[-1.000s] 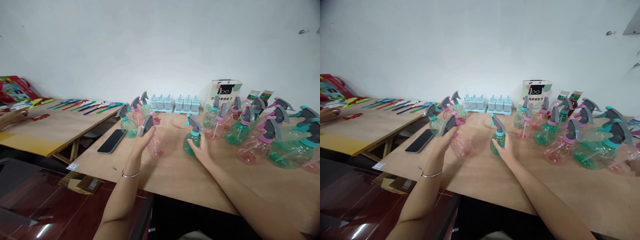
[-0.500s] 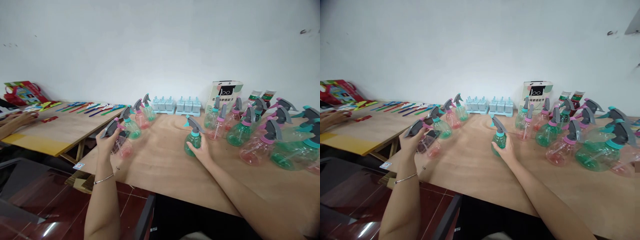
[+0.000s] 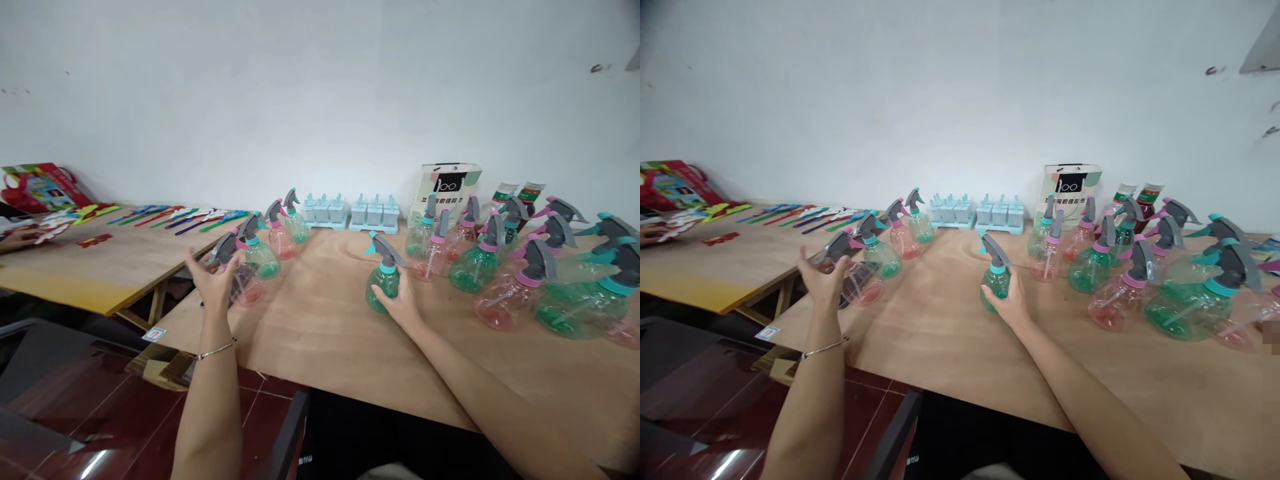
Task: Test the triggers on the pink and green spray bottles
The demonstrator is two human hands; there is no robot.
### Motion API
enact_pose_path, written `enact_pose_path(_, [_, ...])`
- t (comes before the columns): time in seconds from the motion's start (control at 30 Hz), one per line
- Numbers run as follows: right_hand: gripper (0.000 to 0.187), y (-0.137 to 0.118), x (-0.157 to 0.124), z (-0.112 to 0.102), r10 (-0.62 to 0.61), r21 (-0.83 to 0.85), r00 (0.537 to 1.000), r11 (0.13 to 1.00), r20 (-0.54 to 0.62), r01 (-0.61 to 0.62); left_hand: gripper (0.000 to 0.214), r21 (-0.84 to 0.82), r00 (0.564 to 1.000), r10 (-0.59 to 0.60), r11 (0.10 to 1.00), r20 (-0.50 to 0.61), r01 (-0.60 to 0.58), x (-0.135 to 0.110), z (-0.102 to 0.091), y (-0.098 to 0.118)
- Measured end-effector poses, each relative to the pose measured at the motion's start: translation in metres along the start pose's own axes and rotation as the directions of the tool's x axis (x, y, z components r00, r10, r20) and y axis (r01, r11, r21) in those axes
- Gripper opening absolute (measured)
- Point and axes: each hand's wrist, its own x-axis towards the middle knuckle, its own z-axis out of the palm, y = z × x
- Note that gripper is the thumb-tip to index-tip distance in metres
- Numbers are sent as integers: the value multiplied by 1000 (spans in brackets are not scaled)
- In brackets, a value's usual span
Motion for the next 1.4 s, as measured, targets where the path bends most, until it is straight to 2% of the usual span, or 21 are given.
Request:
enact_pose_path(0.07, [56, 1, -1, -1, -21, 1, 1000, 1000, 17, 21, 112, 32, 974, 111, 994, -196, -107, -11, -12, 8])
enact_pose_path(0.13, [53, 1, -2, -1, -26, 1, 999, 1000, 37, 26, 115, 133, 861, 319, 948, -396, -290, -26, -17, 26])
enact_pose_path(0.17, [52, 0, -3, -1, -23, 0, 999, 1000, 44, 23, 115, 193, 793, 427, 904, -434, -381, -35, -14, 39])
enact_pose_path(0.2, [52, -1, -4, -1, -19, -3, 999, 1000, 49, 19, 113, 212, 761, 513, 858, -397, -467, -45, -8, 54])
enact_pose_path(0.23, [52, -3, -6, 0, -16, -5, 999, 1000, 52, 16, 102, 169, 762, 579, 815, -289, -555, -56, 1, 72])
enact_pose_path(0.27, [53, -6, -7, 1, -16, -4, 998, 1000, 56, 17, 88, 81, 789, 607, 795, -94, -601, -67, 13, 90])
enact_pose_path(0.3, [54, -9, -8, 2, -22, 0, 998, 1000, 60, 22, 79, -19, 803, 582, 811, 128, -585, -79, 28, 109])
enact_pose_path(0.33, [54, -11, -10, 3, -31, 8, 997, 1000, 65, 30, 80, -114, 782, 543, 836, 306, -536, -91, 43, 127])
enact_pose_path(0.4, [56, -16, -14, 6, -54, 27, 995, 998, 83, 52, 93, -237, 693, 447, 893, 566, -383, -113, 73, 158])
enact_pose_path(0.5, [63, -19, -20, 10, -72, 28, 989, 997, 132, 69, 93, -329, 650, 312, 939, 693, -99, -134, 110, 186])
enact_pose_path(0.63, [83, -19, -29, 12, -104, -6, 965, 994, 240, 108, 70, -371, 683, 185, 918, 707, 136, -144, 134, 191])
enact_pose_path(0.73, [81, -20, -25, 8, -174, -14, 933, 982, 314, 188, 52, -404, 710, 117, 880, 695, 251, -140, 137, 183])
enact_pose_path(0.8, [73, -18, -13, -1, -226, -49, 930, 967, 289, 250, 42, -430, 728, 103, 859, 678, 279, -134, 136, 177])
enact_pose_path(0.87, [63, -11, 7, -16, -257, -138, 959, 952, 119, 273, 35, -440, 711, 113, 848, 694, 295, -125, 132, 173])
enact_pose_path(0.9, [59, -5, 18, -25, -261, -195, 965, 948, -16, 253, 33, -441, 683, 126, 842, 720, 310, -121, 130, 171])
enact_pose_path(0.97, [59, 10, 40, -43, -243, -283, 941, 943, -236, 172, 31, -445, 623, 149, 823, 768, 352, -115, 127, 168])
enact_pose_path(1.03, [63, 29, 55, -56, -192, -323, 930, 943, -313, 86, 28, -468, 609, 151, 786, 779, 403, -111, 125, 164])
enact_pose_path(1.13, [75, 58, 62, -62, -95, -322, 941, 947, -323, -15, 25, -483, 607, 95, 707, 789, 517, -108, 124, 159])
enact_pose_path(1.23, [88, 80, 58, -55, 16, -269, 943, 957, -332, -111, 26, -458, 533, 69, 612, 843, 645, -105, 120, 157])
enact_pose_path(1.3, [90, 87, 54, -49, 76, -220, 946, 964, -315, -151, 25, -461, 504, 76, 537, 860, 706, -102, 117, 158])
enact_pose_path(1.4, [89, 84, 46, -38, 98, -160, 958, 977, -268, -144, 26, -487, 514, 63, 438, 855, 756, -96, 112, 158])
